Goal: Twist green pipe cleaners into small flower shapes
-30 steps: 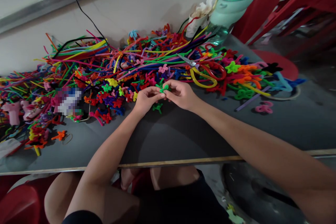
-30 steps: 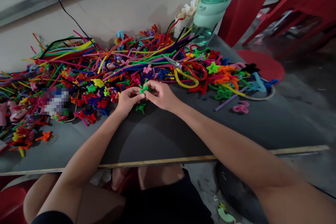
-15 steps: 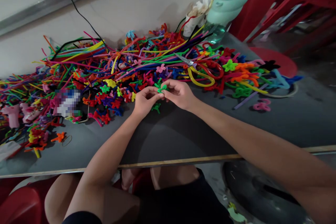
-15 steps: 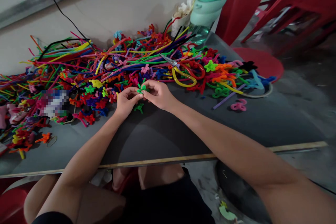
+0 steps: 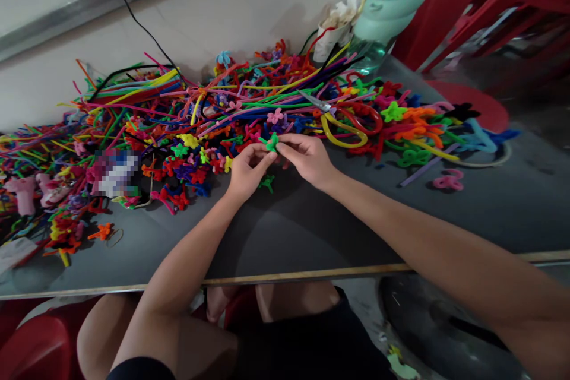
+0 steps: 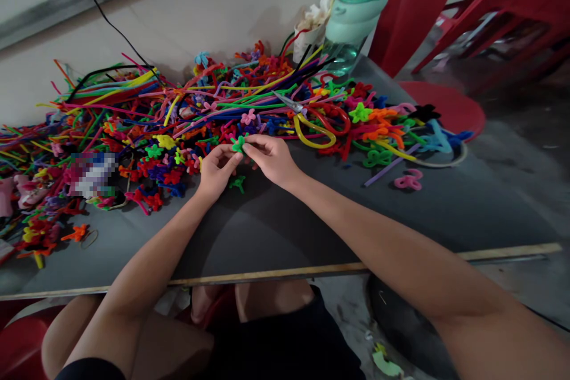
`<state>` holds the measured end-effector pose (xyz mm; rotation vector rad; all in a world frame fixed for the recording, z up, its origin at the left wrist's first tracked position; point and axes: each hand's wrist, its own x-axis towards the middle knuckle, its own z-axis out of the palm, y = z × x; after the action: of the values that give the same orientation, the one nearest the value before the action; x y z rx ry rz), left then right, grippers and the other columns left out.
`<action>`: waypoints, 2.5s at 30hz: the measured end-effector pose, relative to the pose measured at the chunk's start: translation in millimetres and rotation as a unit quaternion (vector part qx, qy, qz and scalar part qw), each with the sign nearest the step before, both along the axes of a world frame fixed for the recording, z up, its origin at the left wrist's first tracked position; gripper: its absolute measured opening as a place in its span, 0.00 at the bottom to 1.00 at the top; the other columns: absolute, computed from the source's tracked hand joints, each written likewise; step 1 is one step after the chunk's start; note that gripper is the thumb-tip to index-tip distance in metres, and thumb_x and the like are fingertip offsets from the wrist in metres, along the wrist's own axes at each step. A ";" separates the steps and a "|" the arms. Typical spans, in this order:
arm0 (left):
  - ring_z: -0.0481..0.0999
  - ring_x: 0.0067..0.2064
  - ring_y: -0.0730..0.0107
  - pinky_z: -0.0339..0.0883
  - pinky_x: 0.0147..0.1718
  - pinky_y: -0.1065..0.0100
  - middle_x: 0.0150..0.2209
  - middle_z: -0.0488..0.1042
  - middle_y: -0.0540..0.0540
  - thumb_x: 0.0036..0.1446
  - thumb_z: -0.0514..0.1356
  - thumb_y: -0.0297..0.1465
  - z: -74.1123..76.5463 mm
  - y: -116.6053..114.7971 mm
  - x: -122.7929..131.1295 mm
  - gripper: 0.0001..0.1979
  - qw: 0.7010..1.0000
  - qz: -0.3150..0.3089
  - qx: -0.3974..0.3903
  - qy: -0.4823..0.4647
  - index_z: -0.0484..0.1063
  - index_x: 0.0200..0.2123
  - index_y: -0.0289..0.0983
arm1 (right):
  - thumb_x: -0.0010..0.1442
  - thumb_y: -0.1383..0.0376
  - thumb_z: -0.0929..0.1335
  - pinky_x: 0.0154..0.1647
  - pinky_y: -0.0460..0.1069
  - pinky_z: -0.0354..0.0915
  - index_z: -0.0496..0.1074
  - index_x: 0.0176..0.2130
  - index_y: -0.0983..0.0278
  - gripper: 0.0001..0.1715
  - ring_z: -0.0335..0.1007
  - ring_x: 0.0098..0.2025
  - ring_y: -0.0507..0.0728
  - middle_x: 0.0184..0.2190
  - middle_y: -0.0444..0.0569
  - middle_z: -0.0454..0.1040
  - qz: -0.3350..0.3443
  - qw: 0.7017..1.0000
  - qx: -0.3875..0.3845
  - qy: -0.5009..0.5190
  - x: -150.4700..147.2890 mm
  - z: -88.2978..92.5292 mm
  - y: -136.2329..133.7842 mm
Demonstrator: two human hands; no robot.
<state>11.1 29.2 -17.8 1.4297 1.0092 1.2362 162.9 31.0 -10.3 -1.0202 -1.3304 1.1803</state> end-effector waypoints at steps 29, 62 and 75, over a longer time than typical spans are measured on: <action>0.69 0.21 0.79 0.59 0.20 0.75 0.24 0.75 0.50 0.40 0.68 0.50 7.9 4.2 -9.9 0.22 0.996 -0.031 -0.079 -0.031 0.77 0.28 0.37 | 0.47 0.51 0.74 0.21 0.47 0.65 0.75 0.32 0.63 0.20 0.71 0.25 0.53 0.23 0.45 0.74 0.053 0.998 -0.003 -0.017 6.1 5.1 0.1; 0.77 0.39 0.66 0.72 0.36 0.65 0.35 0.78 0.44 0.55 0.64 0.35 6.0 -7.8 -7.8 0.05 0.945 0.108 0.252 0.177 0.77 0.33 0.40 | 0.44 0.51 0.76 0.18 0.46 0.56 0.75 0.27 0.64 0.20 0.59 0.17 0.47 0.16 0.40 0.64 0.066 0.992 -0.083 0.061 -2.0 -4.7 2.5; 0.74 0.31 0.75 0.66 0.26 0.73 0.34 0.78 0.45 0.63 0.56 0.37 2.6 -2.9 -8.7 0.12 0.944 0.109 0.255 0.178 0.75 0.35 0.36 | 0.41 0.55 0.77 0.16 0.45 0.57 0.72 0.25 0.63 0.18 0.63 0.17 0.49 0.15 0.41 0.69 0.021 0.991 -0.108 0.081 -7.7 -0.2 -0.1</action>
<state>2.3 26.3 -15.2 2.0420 1.1634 1.5066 155.1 30.8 -10.5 -1.0290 -1.1198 1.4318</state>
